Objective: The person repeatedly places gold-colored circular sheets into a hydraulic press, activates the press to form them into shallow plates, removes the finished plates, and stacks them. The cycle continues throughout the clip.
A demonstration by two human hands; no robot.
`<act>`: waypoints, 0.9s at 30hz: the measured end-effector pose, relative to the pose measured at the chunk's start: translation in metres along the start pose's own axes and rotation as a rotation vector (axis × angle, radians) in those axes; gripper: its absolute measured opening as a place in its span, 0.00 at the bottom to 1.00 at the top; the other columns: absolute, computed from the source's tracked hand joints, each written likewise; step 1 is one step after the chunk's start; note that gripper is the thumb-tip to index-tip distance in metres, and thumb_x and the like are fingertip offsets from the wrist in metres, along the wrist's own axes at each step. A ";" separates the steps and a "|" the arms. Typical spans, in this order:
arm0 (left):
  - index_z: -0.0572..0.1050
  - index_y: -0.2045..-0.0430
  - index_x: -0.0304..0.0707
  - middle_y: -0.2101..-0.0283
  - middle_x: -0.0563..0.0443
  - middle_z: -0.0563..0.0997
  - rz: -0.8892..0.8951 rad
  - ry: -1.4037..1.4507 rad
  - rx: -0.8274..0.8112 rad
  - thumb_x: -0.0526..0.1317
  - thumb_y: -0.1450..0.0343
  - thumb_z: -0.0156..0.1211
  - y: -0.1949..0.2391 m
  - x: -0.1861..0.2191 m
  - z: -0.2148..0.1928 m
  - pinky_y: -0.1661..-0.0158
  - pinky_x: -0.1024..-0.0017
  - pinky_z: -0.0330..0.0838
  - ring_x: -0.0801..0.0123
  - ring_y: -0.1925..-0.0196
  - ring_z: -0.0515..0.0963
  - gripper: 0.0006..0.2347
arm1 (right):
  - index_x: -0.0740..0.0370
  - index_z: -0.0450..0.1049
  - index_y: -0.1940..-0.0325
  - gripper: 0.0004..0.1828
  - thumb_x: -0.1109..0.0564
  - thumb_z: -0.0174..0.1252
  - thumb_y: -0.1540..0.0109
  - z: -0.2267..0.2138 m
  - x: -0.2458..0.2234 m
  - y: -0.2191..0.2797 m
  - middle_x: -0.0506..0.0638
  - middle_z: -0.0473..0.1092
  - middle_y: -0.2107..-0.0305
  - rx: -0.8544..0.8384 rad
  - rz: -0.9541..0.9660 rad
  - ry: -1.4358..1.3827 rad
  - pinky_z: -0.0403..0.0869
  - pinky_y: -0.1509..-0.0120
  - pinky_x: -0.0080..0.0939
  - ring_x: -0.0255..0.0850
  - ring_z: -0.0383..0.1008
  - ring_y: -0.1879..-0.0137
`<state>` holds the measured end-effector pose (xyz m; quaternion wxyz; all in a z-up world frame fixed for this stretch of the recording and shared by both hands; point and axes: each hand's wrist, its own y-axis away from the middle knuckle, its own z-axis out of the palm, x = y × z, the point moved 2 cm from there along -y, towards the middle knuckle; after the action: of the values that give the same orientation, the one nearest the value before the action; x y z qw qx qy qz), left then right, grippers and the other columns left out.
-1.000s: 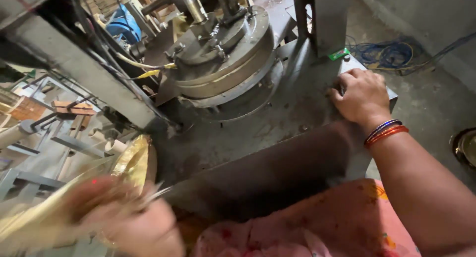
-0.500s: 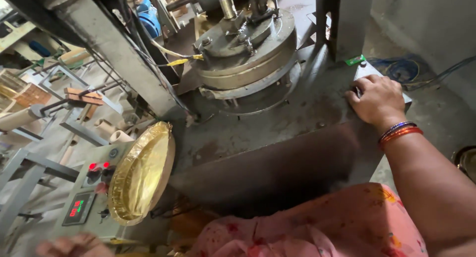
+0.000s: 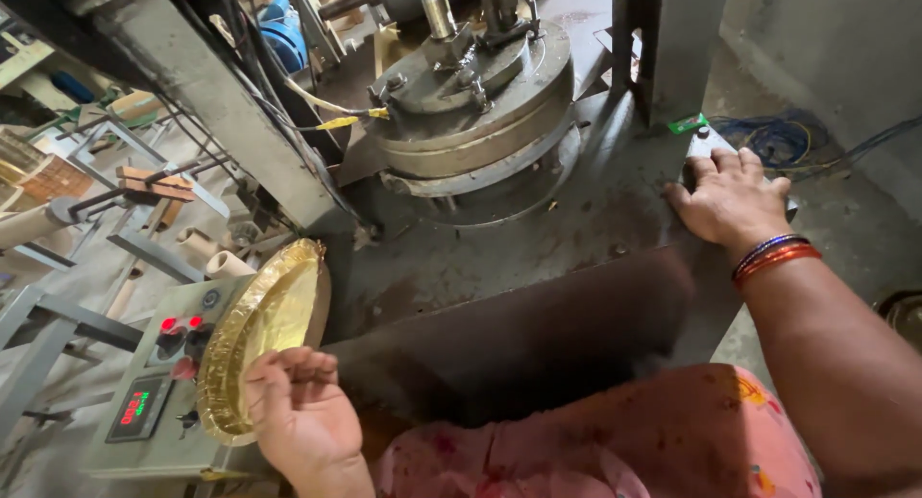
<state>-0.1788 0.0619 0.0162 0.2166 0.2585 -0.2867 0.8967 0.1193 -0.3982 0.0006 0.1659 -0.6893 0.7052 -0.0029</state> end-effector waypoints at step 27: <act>0.74 0.55 0.34 0.60 0.46 0.81 -0.250 -0.258 -0.250 0.36 0.22 0.56 -0.036 -0.149 0.058 0.55 0.69 0.76 0.65 0.59 0.80 0.06 | 0.33 0.57 0.23 0.47 0.19 0.48 0.44 -0.030 0.000 -0.005 0.43 0.45 0.22 -0.186 0.093 -0.037 0.64 0.29 0.58 0.58 0.58 0.26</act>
<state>-0.0247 0.0166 -0.0162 0.3179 0.3759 -0.3866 0.7798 0.1167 -0.4051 0.0296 0.1141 -0.6682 0.7305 0.0828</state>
